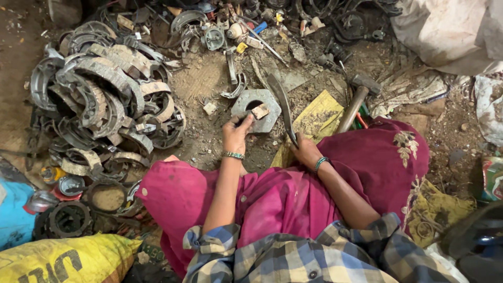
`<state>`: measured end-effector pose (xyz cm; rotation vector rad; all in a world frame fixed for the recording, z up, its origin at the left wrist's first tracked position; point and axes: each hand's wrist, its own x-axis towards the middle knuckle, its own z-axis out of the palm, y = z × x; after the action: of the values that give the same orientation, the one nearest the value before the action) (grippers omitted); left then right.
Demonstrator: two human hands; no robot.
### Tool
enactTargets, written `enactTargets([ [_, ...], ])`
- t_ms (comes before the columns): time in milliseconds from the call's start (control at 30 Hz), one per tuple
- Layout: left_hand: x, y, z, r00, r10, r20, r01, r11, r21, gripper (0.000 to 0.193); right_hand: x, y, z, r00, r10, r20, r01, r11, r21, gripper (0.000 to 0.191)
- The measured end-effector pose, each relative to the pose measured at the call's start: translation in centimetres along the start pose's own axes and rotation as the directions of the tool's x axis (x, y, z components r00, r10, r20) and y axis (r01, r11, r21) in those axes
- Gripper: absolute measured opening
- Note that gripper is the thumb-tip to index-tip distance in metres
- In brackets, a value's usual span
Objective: The person sits on the ground in a scrap yard and cuts a metal hub-like part. They hold a curved blade against the metal piece and repeatedly strike the blade with a hammer, repositioning the piece between strikes, then handle the cut piece at the end.
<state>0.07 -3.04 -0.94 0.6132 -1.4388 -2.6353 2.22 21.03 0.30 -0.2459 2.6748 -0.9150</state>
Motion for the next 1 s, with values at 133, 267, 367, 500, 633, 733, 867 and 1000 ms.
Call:
enactTargets([
  [133,-0.4,-0.2,0.3,0.996,-0.063,0.054,0.071,0.984,-0.161,0.013,0.0,0.0,-0.2,1.000,-0.021,-0.002,0.021,1.000,0.014,0.035],
  [267,-0.3,-0.8,0.4,0.997,-0.077,0.030,0.081,0.978,-0.194,0.012,0.1,0.3,-0.1,1.000,-0.005,0.022,0.004,0.999,0.031,0.035],
  [367,-0.5,-0.7,0.3,0.998,-0.061,0.022,0.064,0.984,-0.168,0.011,-0.1,0.4,-0.3,1.000,0.004,0.015,-0.004,1.000,0.013,0.033],
  [500,-1.6,-1.0,0.5,0.997,-0.077,0.022,0.079,0.994,-0.073,0.019,-1.1,-0.6,-1.2,0.999,0.004,0.034,-0.006,0.998,0.059,0.031],
  [633,-2.4,-1.8,0.9,0.999,-0.025,0.047,0.031,0.990,-0.139,0.020,-4.0,-4.9,-4.8,0.981,-0.072,-0.178,0.080,0.996,0.041,0.038],
  [733,-2.5,-2.3,0.9,0.998,-0.063,0.028,0.066,0.987,-0.143,0.017,-7.1,-8.3,-8.4,0.960,-0.062,-0.274,0.102,0.985,0.136,0.037],
  [867,-2.2,-2.4,0.7,0.996,-0.088,0.017,0.090,0.981,-0.173,0.016,-9.3,-9.1,-9.4,0.807,-0.290,-0.514,0.323,0.946,-0.025,0.040],
  [1000,-2.5,-2.1,0.7,0.998,-0.066,0.025,0.069,0.987,-0.148,0.017,-8.0,-5.7,-4.9,0.986,0.032,-0.166,-0.043,0.997,-0.063,0.038],
])
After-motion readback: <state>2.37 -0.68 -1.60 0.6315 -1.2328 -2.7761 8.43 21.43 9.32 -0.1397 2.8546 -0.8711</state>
